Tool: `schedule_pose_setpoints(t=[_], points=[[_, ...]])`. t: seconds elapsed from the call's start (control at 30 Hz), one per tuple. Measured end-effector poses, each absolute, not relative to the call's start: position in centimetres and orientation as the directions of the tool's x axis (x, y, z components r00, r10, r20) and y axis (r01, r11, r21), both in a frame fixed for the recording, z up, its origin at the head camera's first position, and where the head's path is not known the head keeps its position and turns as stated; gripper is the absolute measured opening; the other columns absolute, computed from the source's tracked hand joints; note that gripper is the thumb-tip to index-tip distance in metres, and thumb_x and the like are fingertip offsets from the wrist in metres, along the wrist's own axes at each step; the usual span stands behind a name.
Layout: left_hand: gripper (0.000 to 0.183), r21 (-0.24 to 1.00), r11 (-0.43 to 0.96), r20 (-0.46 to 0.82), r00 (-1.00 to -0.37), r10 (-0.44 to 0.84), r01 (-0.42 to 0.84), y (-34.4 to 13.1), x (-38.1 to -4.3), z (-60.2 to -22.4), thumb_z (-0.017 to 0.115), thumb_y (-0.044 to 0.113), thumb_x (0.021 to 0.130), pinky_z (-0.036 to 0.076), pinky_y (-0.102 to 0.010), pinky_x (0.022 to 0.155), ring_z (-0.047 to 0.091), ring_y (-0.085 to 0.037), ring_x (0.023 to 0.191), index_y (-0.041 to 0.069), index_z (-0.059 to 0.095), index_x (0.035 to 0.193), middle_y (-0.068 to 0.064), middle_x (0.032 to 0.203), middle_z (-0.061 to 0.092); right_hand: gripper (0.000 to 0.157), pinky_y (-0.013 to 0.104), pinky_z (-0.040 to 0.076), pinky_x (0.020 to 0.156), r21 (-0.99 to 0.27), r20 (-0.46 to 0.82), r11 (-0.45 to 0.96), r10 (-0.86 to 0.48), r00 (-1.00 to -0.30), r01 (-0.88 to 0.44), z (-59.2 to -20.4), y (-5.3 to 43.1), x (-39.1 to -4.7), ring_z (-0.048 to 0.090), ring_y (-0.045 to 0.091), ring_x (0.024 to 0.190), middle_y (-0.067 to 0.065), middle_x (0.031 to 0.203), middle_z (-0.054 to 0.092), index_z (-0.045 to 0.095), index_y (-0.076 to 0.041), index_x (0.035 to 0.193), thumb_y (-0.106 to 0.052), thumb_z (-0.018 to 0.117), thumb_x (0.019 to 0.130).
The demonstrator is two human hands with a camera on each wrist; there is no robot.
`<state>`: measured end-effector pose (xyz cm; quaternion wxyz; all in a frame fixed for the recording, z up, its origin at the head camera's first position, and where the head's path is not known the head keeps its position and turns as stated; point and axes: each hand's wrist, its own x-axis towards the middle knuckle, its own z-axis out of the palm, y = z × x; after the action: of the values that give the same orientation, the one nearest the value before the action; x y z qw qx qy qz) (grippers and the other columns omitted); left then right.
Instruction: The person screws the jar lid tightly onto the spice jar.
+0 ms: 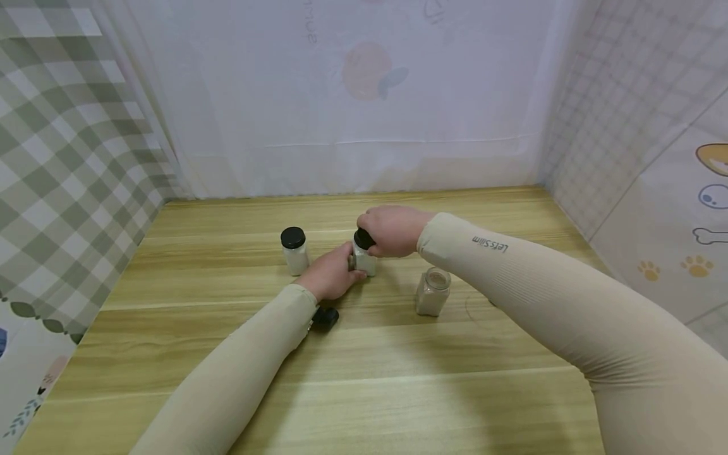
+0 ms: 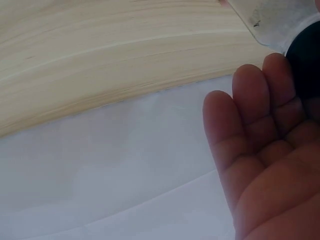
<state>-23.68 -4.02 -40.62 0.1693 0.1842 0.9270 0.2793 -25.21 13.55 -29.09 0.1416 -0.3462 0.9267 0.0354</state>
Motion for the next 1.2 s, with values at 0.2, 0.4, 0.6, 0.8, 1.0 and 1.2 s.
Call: schedule_pose_setpoints(t=[0.2, 0.4, 0.6, 0.8, 1.0, 1.2], points=[[0.049, 0.574, 0.784, -0.226, -0.875, 0.428, 0.236, -4.1, -23.6, -40.5, 0.068, 0.039, 0.104, 0.047, -0.049, 0.115, 0.060, -0.027, 0.136, 0.020, 0.047, 0.144, -0.007, 0.146, 0.062, 0.032, 0.042, 0.055, 0.094, -0.027, -0.288, 0.752, -0.637, -0.715, -0.658, -29.2, 13.4, -25.2, 0.063, 0.024, 0.100, 0.011, 0.114, 0.066, 0.062, -0.005, 0.120, -0.028, 0.073, 0.100], [0.048, 0.569, 0.786, -0.222, -0.875, 0.431, 0.243, -4.0, -23.6, -40.4, 0.068, 0.038, 0.104, 0.048, -0.048, 0.114, 0.061, -0.026, 0.135, 0.019, 0.048, 0.143, -0.007, 0.145, 0.063, 0.033, 0.041, 0.054, 0.095, -0.025, -0.289, 0.751, -0.637, -0.714, -0.660, -29.4, 13.4, -25.3, 0.062, 0.024, 0.102, 0.011, 0.116, 0.066, 0.064, -0.005, 0.120, -0.029, 0.073, 0.100], [0.049, 0.560, 0.788, -0.215, -0.874, 0.435, 0.254, -3.9, -23.5, -40.2, 0.069, 0.037, 0.104, 0.049, -0.049, 0.113, 0.061, -0.027, 0.134, 0.018, 0.048, 0.144, -0.008, 0.145, 0.063, 0.033, 0.041, 0.054, 0.095, -0.029, -0.301, 0.758, -0.629, -0.717, -0.652, -29.4, 13.3, -25.4, 0.062, 0.023, 0.102, 0.010, 0.117, 0.066, 0.064, -0.006, 0.119, -0.030, 0.073, 0.100], [0.050, 0.565, 0.786, -0.215, -0.875, 0.433, 0.249, -3.9, -23.4, -40.1, 0.069, 0.037, 0.104, 0.047, -0.049, 0.115, 0.059, -0.028, 0.137, 0.019, 0.048, 0.146, -0.008, 0.148, 0.062, 0.035, 0.040, 0.055, 0.094, -0.031, -0.309, 0.768, -0.616, -0.724, -0.640, -29.5, 13.5, -25.5, 0.063, 0.022, 0.101, 0.010, 0.116, 0.066, 0.064, -0.006, 0.120, -0.034, 0.072, 0.101], [0.053, 0.564, 0.785, -0.209, -0.874, 0.438, 0.258, -3.9, -23.5, -40.1, 0.069, 0.038, 0.104, 0.046, -0.050, 0.116, 0.058, -0.029, 0.139, 0.022, 0.046, 0.149, -0.009, 0.149, 0.061, 0.035, 0.038, 0.053, 0.086, -0.047, -0.308, 0.776, -0.610, -0.730, -0.629, -29.7, 13.6, -25.6, 0.061, 0.020, 0.094, 0.007, 0.108, 0.067, 0.064, -0.006, 0.114, -0.038, 0.070, 0.102], [0.053, 0.558, 0.785, -0.203, -0.873, 0.444, 0.269, -3.9, -23.5, -40.2, 0.068, 0.037, 0.104, 0.046, -0.050, 0.116, 0.057, -0.029, 0.140, 0.023, 0.046, 0.149, -0.008, 0.151, 0.060, 0.038, 0.035, 0.053, 0.082, -0.057, -0.304, 0.786, -0.601, -0.739, -0.616, -30.1, 13.8, -25.8, 0.061, 0.019, 0.090, 0.004, 0.104, 0.066, 0.065, -0.007, 0.113, -0.043, 0.072, 0.100]])
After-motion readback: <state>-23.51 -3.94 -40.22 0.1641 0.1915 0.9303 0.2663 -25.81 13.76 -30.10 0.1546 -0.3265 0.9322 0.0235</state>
